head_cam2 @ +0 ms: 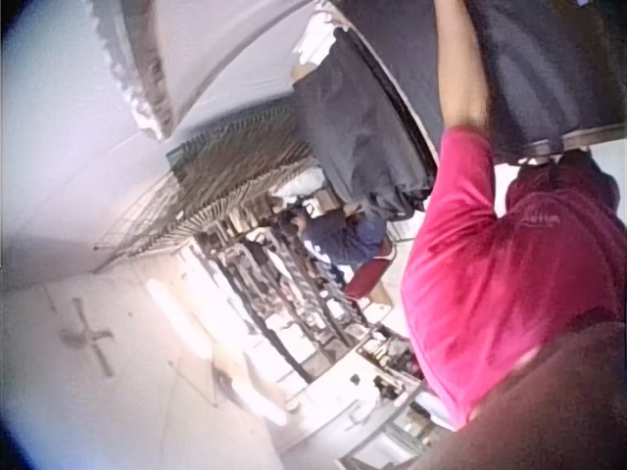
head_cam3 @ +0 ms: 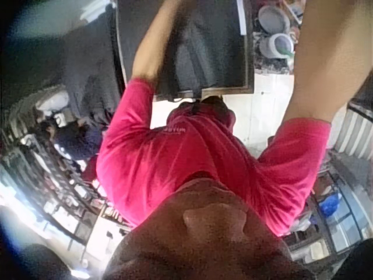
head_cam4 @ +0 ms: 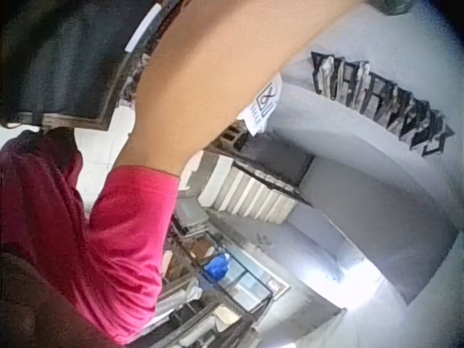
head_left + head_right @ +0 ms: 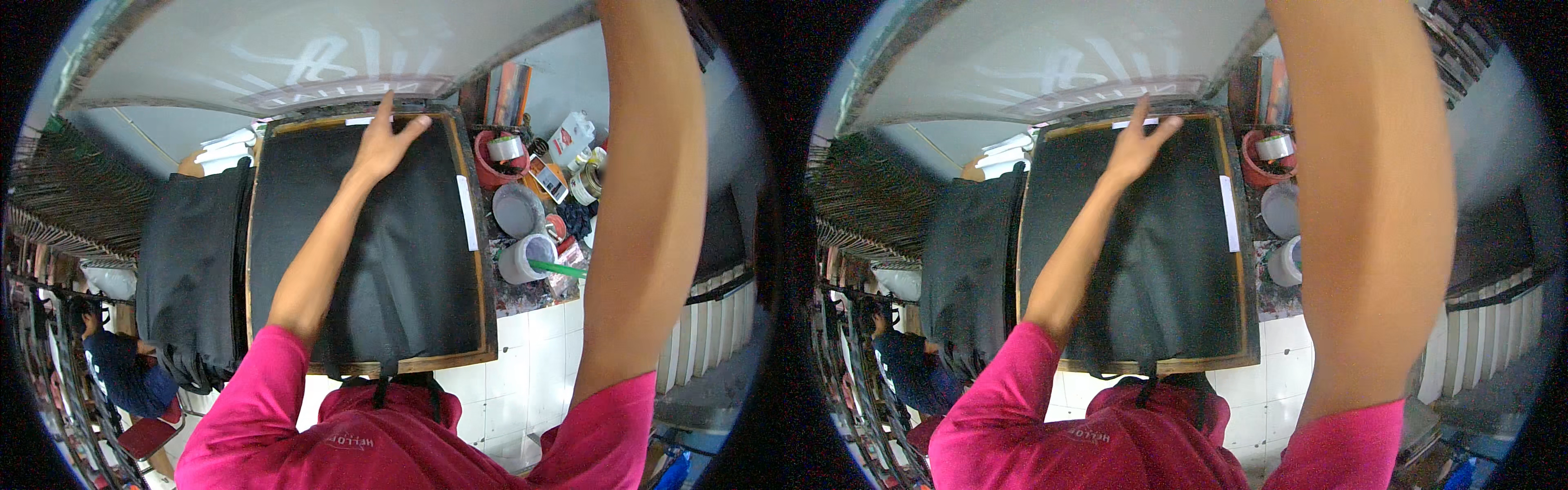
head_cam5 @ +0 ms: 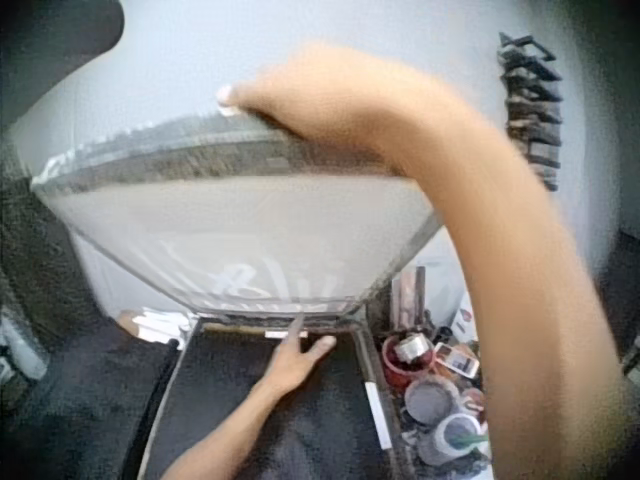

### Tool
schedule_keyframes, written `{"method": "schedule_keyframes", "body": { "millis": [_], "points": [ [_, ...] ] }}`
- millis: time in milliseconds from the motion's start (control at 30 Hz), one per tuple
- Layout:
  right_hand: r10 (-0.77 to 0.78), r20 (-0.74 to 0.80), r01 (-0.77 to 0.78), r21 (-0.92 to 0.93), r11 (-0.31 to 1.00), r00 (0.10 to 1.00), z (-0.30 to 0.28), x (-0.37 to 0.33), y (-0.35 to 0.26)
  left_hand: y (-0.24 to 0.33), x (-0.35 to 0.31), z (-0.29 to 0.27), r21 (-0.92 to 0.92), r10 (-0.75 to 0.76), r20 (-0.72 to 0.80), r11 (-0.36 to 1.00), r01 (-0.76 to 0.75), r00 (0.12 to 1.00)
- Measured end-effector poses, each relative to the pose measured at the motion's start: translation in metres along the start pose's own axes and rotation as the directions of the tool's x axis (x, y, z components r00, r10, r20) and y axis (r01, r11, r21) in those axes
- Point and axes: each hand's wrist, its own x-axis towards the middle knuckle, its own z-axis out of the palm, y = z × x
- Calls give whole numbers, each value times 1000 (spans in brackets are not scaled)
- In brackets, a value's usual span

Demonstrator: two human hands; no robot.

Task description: The person performs screen printing on black fabric bags using a wooden frame and a squeegee. They place a bag on the board, lower the frame, spread white ink with the squeegee, lift the frame, and move the printed bag to a stack.

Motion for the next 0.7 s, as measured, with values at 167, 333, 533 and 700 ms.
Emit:
{"method": "schedule_keyframes", "body": {
  "millis": [167, 333, 533, 700],
  "points": [
    [111, 185, -106, -36, 994, 976, -34, -58, -57, 88, -140, -130, -488, 259, -190, 812, -320, 947],
    [336, 351, -479, 503, 719, 874, -27, -155, -157, 62, -305, -203, -649, -56, -129, 760, -42, 990],
    [539, 528, -740, 312, 595, 656, 56, -145, -104, -5, -418, -162, -747, -558, 280, 384, 542, 781],
    [466, 551, -599, 77, 797, 692, 252, -167, -28, -8, -413, -146, -845, -741, 425, -118, 522, 521]
  ]
}}
